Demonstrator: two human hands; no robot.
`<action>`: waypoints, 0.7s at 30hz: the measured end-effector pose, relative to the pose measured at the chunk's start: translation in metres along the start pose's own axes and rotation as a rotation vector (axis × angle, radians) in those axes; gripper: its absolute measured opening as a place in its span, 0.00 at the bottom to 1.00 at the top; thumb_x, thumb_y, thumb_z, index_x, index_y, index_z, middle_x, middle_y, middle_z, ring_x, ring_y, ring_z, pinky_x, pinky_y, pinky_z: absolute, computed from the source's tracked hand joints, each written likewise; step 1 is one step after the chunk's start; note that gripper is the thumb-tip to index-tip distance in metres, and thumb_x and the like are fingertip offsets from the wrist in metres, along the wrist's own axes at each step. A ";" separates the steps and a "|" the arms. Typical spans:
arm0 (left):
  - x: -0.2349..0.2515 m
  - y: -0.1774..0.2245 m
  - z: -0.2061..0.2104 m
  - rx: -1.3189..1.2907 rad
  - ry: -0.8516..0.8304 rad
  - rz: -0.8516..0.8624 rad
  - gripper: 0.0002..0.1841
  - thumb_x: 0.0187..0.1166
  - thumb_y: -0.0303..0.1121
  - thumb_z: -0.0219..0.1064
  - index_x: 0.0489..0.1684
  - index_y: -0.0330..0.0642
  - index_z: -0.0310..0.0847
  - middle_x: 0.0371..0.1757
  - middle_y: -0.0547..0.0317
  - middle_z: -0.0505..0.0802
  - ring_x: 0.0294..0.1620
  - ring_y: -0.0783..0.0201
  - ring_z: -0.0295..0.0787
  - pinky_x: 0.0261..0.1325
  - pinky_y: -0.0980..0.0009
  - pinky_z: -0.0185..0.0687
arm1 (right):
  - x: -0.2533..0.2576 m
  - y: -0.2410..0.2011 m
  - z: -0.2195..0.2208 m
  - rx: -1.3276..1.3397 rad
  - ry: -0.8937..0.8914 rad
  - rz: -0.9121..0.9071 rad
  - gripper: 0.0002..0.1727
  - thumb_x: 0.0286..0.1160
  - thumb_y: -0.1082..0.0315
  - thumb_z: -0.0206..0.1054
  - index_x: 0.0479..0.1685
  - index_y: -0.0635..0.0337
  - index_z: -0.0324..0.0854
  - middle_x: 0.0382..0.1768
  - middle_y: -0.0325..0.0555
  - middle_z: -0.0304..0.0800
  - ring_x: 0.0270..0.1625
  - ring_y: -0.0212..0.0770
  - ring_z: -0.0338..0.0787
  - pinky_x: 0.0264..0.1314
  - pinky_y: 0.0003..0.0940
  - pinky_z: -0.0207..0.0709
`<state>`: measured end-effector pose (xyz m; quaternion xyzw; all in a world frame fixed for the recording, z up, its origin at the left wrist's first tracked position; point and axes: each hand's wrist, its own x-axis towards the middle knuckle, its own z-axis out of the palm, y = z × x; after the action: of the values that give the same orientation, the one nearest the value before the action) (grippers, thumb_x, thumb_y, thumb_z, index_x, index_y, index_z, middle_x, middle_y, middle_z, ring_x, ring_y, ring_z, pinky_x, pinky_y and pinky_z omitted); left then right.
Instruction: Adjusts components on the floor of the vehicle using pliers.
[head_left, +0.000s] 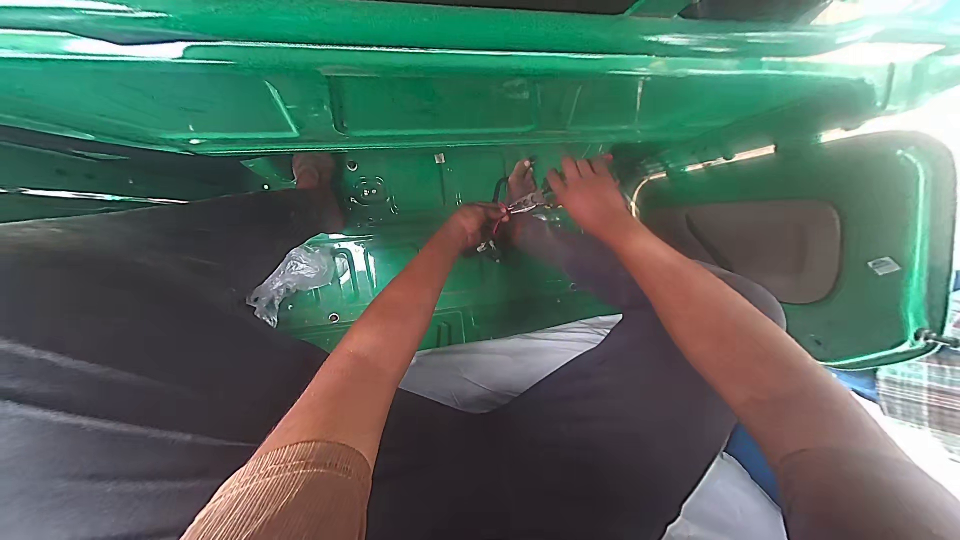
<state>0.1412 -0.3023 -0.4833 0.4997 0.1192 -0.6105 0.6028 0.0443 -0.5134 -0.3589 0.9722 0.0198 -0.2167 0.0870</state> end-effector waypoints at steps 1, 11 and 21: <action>0.001 0.000 0.000 -0.006 -0.004 0.004 0.10 0.79 0.26 0.68 0.55 0.36 0.85 0.38 0.56 0.91 0.33 0.66 0.87 0.38 0.69 0.86 | 0.001 -0.001 0.001 -0.001 0.007 -0.002 0.25 0.84 0.77 0.59 0.80 0.63 0.69 0.72 0.71 0.74 0.69 0.72 0.79 0.67 0.67 0.74; 0.004 -0.002 -0.001 0.003 -0.013 0.012 0.12 0.78 0.26 0.69 0.56 0.37 0.85 0.40 0.56 0.91 0.35 0.65 0.87 0.42 0.68 0.86 | -0.003 -0.005 0.000 0.040 -0.031 0.077 0.21 0.84 0.75 0.59 0.74 0.66 0.72 0.71 0.71 0.75 0.70 0.74 0.79 0.63 0.71 0.75; 0.004 0.003 -0.004 0.030 -0.016 0.004 0.11 0.81 0.28 0.66 0.57 0.38 0.83 0.39 0.58 0.90 0.33 0.67 0.86 0.40 0.70 0.85 | -0.007 -0.024 -0.002 0.105 -0.177 0.186 0.25 0.83 0.61 0.64 0.69 0.74 0.73 0.66 0.74 0.78 0.67 0.76 0.81 0.60 0.74 0.76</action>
<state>0.1466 -0.3022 -0.4871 0.5042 0.1042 -0.6149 0.5974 0.0370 -0.4894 -0.3581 0.9500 -0.0894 -0.2936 0.0569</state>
